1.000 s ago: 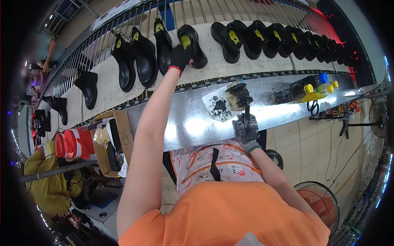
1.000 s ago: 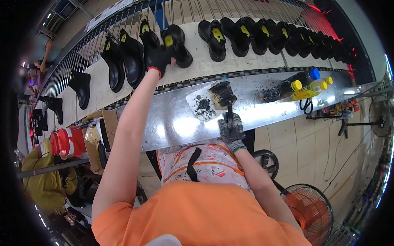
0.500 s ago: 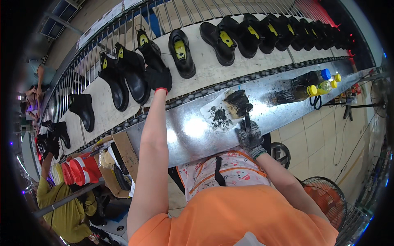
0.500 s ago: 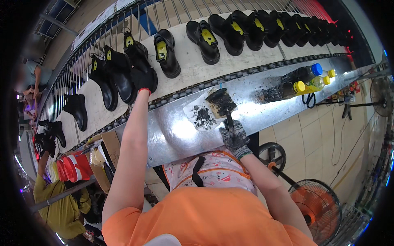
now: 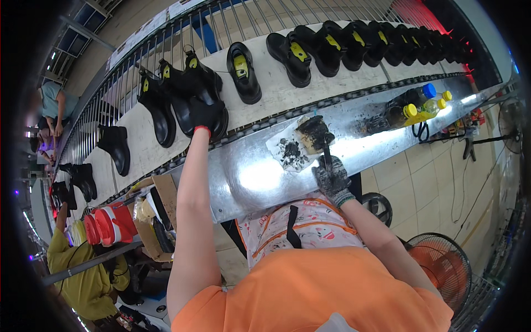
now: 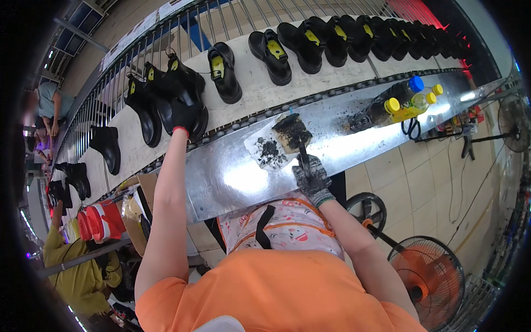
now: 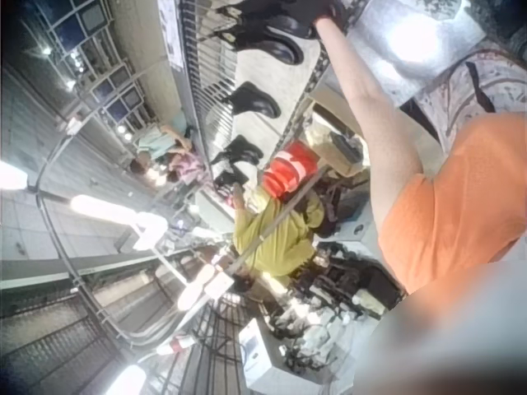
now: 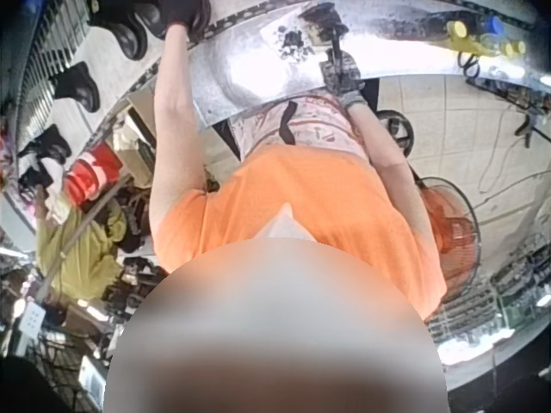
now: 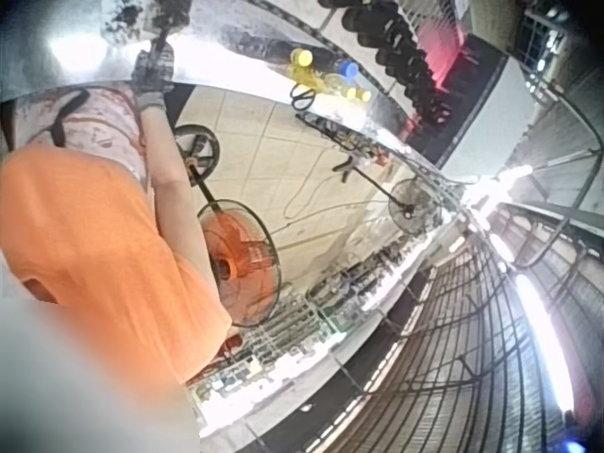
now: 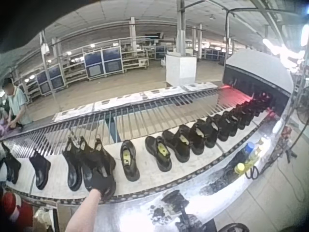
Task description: Polishing and finishing leather boots on a manufacturing line.
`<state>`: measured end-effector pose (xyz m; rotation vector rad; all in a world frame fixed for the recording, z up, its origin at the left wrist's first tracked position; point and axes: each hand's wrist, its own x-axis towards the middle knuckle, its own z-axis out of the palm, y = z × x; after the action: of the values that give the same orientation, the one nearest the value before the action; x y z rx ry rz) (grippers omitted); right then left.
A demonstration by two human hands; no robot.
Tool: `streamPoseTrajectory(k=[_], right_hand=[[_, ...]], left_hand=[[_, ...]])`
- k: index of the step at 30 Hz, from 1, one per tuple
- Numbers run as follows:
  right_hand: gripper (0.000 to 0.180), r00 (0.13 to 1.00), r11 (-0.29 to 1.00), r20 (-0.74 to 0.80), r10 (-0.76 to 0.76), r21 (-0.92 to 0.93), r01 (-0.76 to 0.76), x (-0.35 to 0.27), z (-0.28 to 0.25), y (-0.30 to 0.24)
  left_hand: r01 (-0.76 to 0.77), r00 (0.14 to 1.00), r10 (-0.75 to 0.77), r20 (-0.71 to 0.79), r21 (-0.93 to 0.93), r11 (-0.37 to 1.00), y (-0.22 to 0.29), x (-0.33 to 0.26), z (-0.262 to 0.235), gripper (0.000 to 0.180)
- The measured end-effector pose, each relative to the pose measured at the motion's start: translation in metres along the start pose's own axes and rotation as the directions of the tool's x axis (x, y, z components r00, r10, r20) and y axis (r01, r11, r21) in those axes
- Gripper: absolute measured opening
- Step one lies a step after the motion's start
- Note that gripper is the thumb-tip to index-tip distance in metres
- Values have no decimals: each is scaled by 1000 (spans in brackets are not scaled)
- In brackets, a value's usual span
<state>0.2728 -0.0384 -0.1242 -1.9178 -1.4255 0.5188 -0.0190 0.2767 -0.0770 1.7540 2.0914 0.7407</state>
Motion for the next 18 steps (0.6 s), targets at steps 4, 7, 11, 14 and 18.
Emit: streamPoseTrajectory(k=[4, 7, 11, 14, 18], right_hand=[[31, 988, 985, -19, -154, -83, 152, -1, 6, 16], [34, 992, 994, 58, -109, -19, 110, 2, 5, 20], [27, 972, 869, 190, 139, 447, -212, 4, -5, 1], [26, 987, 880, 96, 128, 448, -157, 3, 17, 24], [40, 994, 991, 54, 97, 89, -101, -3, -10, -13]], left_hand=[[65, 935, 44, 352, -294, 954, -23, -46, -47, 77], [75, 935, 53, 351, -341, 937, -12, -129, -87, 71], [-34, 980, 47, 191, -72, 997, -22, -227, -93, 76], [-94, 986, 90, 142, 22, 995, -18, -271, -76, 78], [-67, 989, 76, 127, -80, 995, -20, -297, -61, 83]])
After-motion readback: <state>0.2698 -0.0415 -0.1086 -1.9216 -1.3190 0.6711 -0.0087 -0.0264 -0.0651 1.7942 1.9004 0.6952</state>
